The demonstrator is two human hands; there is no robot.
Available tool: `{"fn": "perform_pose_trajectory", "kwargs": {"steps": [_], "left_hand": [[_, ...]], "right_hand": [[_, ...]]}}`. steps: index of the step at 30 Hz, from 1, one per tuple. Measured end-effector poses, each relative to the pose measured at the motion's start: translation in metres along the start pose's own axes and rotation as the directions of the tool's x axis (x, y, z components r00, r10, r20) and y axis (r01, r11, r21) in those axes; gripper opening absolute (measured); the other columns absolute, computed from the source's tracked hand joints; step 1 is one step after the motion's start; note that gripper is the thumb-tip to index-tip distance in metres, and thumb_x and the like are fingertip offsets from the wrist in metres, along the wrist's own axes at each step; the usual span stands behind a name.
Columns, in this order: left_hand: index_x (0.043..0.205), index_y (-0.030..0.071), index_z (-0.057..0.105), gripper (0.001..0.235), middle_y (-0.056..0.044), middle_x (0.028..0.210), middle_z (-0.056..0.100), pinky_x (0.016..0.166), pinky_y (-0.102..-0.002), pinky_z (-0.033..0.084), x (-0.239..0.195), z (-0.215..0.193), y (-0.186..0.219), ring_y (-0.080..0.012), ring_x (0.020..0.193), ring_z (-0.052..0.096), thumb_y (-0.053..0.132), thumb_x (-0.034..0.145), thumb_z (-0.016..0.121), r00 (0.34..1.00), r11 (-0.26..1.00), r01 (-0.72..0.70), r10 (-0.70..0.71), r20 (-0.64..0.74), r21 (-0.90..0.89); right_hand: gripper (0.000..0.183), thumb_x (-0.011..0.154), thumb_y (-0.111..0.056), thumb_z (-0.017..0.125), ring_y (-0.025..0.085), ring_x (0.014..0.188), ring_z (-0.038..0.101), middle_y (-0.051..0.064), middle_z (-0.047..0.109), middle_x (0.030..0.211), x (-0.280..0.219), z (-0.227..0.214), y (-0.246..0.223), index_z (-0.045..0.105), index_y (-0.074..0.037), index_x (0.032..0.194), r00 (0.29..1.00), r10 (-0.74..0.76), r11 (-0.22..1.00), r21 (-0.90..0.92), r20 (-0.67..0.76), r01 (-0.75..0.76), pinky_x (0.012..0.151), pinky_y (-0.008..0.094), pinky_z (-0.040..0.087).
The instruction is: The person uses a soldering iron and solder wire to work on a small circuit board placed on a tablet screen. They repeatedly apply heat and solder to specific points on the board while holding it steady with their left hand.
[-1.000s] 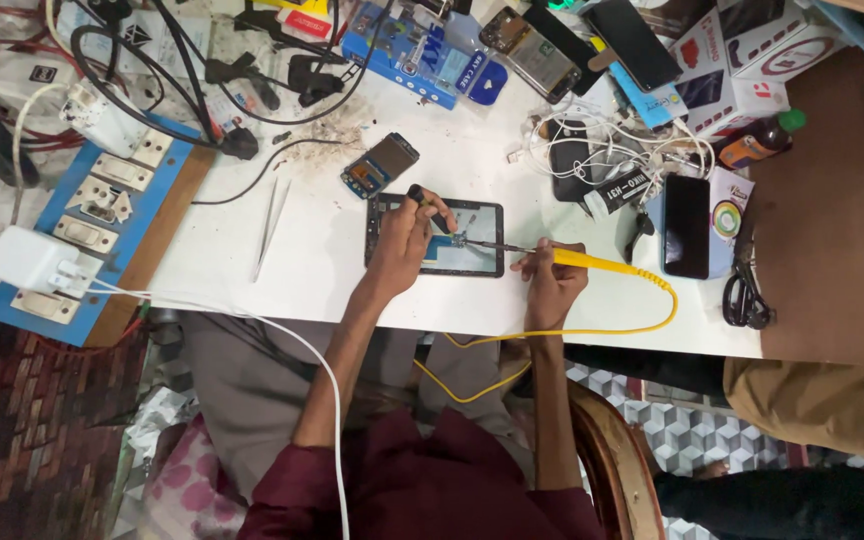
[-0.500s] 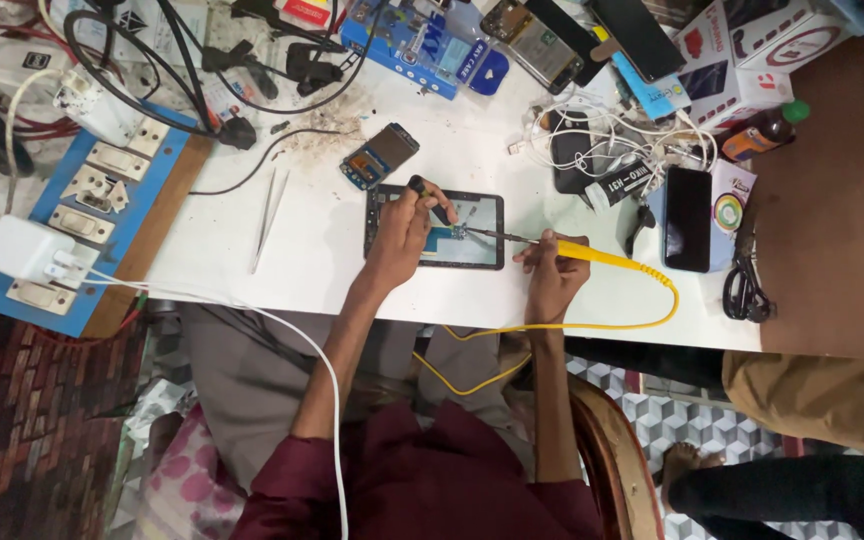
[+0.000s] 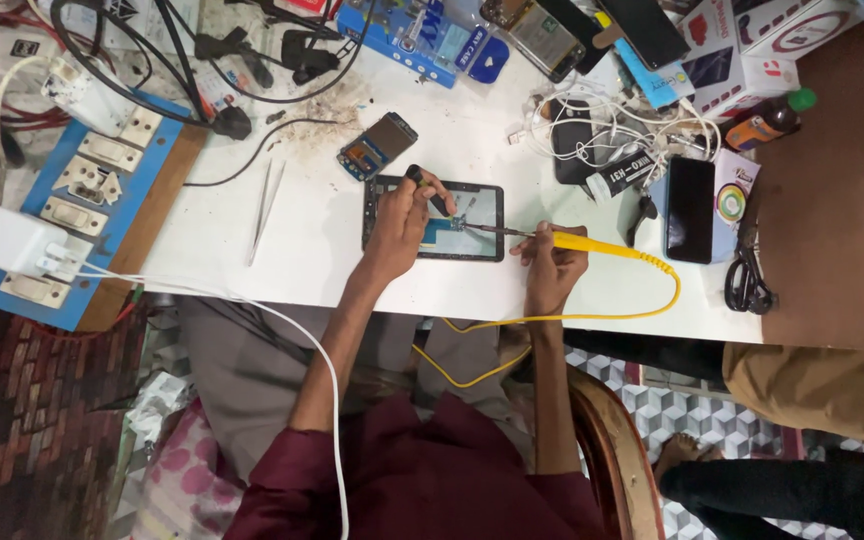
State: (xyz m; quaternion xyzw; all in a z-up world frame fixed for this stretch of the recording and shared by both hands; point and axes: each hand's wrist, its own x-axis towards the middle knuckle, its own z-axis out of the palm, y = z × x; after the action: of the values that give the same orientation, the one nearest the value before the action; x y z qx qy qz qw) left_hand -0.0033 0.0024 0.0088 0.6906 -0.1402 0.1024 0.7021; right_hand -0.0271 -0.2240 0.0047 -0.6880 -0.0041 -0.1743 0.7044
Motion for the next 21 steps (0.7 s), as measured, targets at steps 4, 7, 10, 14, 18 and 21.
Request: {"fn": "perform_pose_trajectory", "kwargs": {"steps": [4, 7, 10, 14, 18, 21], "left_hand": [[0.108, 0.000, 0.051, 0.017, -0.007, 0.092, 0.073, 0.055, -0.028, 0.042, -0.002, 0.000, 0.001, -0.0094, 0.055, 0.045, 0.003, 0.109, 0.034, 1.000, 1.000, -0.018, 0.018, -0.001, 0.012], [0.109, 0.000, 0.050, 0.017, -0.007, 0.093, 0.073, 0.055, -0.028, 0.043, 0.000, 0.000, 0.002, -0.0091, 0.055, 0.046, 0.002, 0.108, 0.034, 1.000, 1.000, -0.019, 0.019, -0.006, 0.016], [0.109, 0.001, 0.051, 0.016, -0.007, 0.092, 0.073, 0.055, -0.028, 0.043, -0.001, 0.000, 0.003, -0.0091, 0.055, 0.045, 0.002, 0.107, 0.035, 1.000, 1.000, -0.002, 0.002, -0.007, 0.004], [0.109, 0.001, 0.051, 0.015, -0.007, 0.093, 0.074, 0.054, -0.028, 0.043, -0.001, 0.000, 0.003, -0.0088, 0.054, 0.045, 0.002, 0.106, 0.037, 1.000, 1.000, -0.002, 0.002, -0.007, -0.014], [0.108, 0.001, 0.052, 0.015, -0.006, 0.090, 0.074, 0.052, -0.028, 0.041, 0.000, 0.000, 0.004, -0.0085, 0.053, 0.043, 0.003, 0.107, 0.038, 1.000, 1.000, 0.021, -0.021, -0.015, -0.012], [0.108, 0.001, 0.053, 0.015, -0.006, 0.091, 0.074, 0.052, -0.028, 0.041, -0.001, 0.000, 0.004, -0.0085, 0.053, 0.043, 0.003, 0.107, 0.038, 1.000, 1.000, 0.021, -0.021, -0.013, -0.019]], "right_hand": [[0.015, 0.109, -0.011, 0.060, 0.014, 0.063, 0.060, 0.007, 0.060, 0.075, -0.002, 0.001, 0.001, 0.053, -0.001, 0.101, 1.000, -0.025, 0.999, 0.026, -0.005, 0.025, 0.060, 0.026, 0.049], [0.014, 0.108, -0.011, 0.059, 0.015, 0.062, 0.062, 0.008, 0.062, 0.073, 0.001, -0.001, 0.003, 0.053, -0.001, 0.100, 0.999, 0.028, 0.998, 0.052, -0.037, -0.026, 0.057, 0.026, 0.046], [0.014, 0.108, -0.011, 0.058, 0.015, 0.062, 0.062, 0.008, 0.063, 0.074, 0.004, -0.003, 0.007, 0.054, -0.001, 0.100, 0.996, 0.059, 0.995, 0.085, -0.060, -0.054, 0.057, 0.025, 0.046], [0.015, 0.109, -0.012, 0.059, 0.015, 0.062, 0.062, 0.008, 0.062, 0.074, 0.003, -0.004, 0.010, 0.053, -0.001, 0.100, 0.999, 0.020, 0.995, 0.096, -0.032, -0.017, 0.057, 0.025, 0.046], [0.015, 0.109, -0.012, 0.059, 0.015, 0.063, 0.062, 0.008, 0.062, 0.076, 0.002, -0.005, 0.011, 0.055, 0.000, 0.100, 0.999, 0.038, 0.996, 0.079, -0.026, -0.036, 0.057, 0.025, 0.045], [0.015, 0.109, -0.012, 0.059, 0.015, 0.062, 0.062, 0.008, 0.062, 0.075, 0.003, -0.004, 0.011, 0.053, -0.001, 0.100, 1.000, 0.013, 0.997, 0.074, -0.018, -0.012, 0.057, 0.025, 0.046]]}}
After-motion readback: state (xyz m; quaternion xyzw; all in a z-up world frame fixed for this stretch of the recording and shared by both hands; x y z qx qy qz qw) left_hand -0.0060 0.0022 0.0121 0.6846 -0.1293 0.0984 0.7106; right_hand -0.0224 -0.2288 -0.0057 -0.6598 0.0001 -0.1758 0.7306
